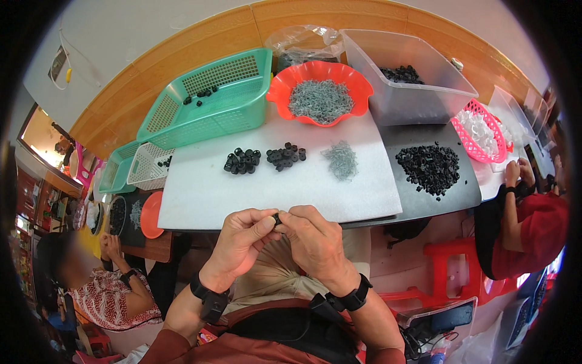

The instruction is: Sorting and inspecting small black plastic components and silver metal studs at a workbench.

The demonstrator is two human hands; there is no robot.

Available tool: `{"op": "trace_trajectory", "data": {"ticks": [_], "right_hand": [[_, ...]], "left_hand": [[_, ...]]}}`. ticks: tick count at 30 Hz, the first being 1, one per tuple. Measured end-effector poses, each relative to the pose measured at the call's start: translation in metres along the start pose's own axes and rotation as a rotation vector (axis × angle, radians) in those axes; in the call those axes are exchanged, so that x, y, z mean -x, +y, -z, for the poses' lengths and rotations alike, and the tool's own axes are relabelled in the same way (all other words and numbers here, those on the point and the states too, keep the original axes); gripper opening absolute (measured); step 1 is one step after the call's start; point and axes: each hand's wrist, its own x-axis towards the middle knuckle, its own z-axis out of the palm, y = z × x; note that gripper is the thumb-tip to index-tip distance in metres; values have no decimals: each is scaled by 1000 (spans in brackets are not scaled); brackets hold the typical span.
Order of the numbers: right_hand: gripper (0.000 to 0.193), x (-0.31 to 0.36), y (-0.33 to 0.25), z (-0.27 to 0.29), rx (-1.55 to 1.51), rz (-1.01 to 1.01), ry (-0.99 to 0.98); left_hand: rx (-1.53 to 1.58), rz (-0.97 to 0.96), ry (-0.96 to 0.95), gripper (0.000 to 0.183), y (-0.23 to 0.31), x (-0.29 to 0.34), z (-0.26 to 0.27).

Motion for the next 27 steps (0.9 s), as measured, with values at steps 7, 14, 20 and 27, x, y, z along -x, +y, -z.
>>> {"op": "trace_trajectory", "data": {"ticks": [7, 14, 20, 27], "right_hand": [[30, 0, 0, 3, -32, -11, -25], [34, 0, 4, 7, -16, -6, -83], [41, -7, -1, 17, -48, -99, -235], [37, -13, -6, 26, -67, -184, -364]], "left_hand": [[-62, -16, -8, 17, -4, 3, -1], [-93, -56, 12, 21, -4, 2, -6], [-98, -60, 13, 23, 0, 5, -5], [-158, -24, -40, 27, 8, 7, -9]]}}
